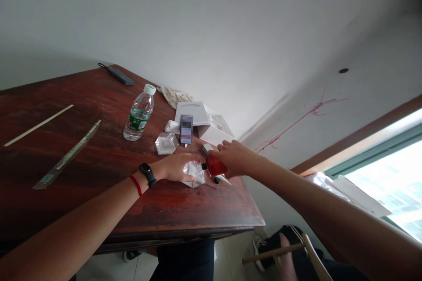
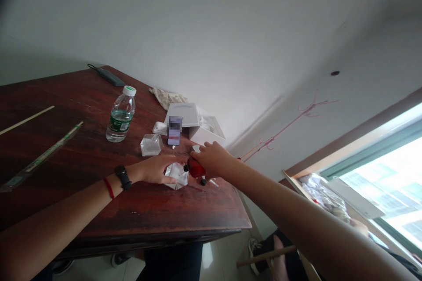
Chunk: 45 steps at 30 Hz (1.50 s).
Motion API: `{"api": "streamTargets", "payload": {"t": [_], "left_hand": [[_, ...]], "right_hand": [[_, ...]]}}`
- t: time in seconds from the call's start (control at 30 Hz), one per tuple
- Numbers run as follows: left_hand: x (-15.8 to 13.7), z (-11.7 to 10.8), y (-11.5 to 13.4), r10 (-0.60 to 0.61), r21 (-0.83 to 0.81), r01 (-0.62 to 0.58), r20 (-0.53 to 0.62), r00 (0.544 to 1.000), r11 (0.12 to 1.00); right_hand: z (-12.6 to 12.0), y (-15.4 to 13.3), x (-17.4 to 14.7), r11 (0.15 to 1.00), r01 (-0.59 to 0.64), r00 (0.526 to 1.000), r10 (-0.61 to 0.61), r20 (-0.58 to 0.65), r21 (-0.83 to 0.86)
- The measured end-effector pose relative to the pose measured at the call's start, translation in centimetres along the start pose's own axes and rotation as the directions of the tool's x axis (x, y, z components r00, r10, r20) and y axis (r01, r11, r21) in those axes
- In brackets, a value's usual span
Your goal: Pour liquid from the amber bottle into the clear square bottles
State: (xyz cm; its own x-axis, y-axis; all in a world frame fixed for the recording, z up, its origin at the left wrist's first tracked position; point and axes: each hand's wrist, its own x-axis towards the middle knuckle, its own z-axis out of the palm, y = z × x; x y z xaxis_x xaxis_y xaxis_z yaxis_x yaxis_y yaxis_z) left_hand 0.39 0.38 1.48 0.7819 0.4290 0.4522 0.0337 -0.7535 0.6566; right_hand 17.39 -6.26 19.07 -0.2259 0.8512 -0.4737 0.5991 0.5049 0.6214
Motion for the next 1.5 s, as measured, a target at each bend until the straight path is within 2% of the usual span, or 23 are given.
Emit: {"api": "streamTargets", "payload": {"t": [0.67, 0.8, 1.17, 1.3, 1.5], "left_hand": [[0.0, 0.3, -0.1, 0.007, 0.012, -0.006, -0.039, 0.999, 1.0], [0.1, 0.2, -0.2, 0.029, 0.019, -0.028, -0.046, 0.999, 0.999], [0.1, 0.7, -1.3, -0.044, 0.011, 0.045, -0.014, 0.999, 0.999], [0.0, 0.8, -1.3, -0.084, 0.037, 0.085, -0.013, 0.996, 0.996], [-0.2, 0.3, -0.7, -0.099, -0.029, 0.099, 0.006, 0.995, 0.995]], "right_hand": [[-0.8, -0.8, 0.1, 0.996, -0.004, 1.0, 0.005, 0.001, -0.094], [-0.2, -0.6, 0.1, 0.997, -0.001, 1.0, 0.0, -0.016, -0.071], [3.3, 0.8, -0.5, 0.971, -0.05, 0.997, 0.061, -0.036, 0.234], [4.3, 0.9, -0.9, 0.919, -0.089, 0.995, 0.103, -0.015, 0.385], [6.8, 1.1, -0.9, 0.791, -0.061, 0.995, 0.098, -0.027, 0.609]]}}
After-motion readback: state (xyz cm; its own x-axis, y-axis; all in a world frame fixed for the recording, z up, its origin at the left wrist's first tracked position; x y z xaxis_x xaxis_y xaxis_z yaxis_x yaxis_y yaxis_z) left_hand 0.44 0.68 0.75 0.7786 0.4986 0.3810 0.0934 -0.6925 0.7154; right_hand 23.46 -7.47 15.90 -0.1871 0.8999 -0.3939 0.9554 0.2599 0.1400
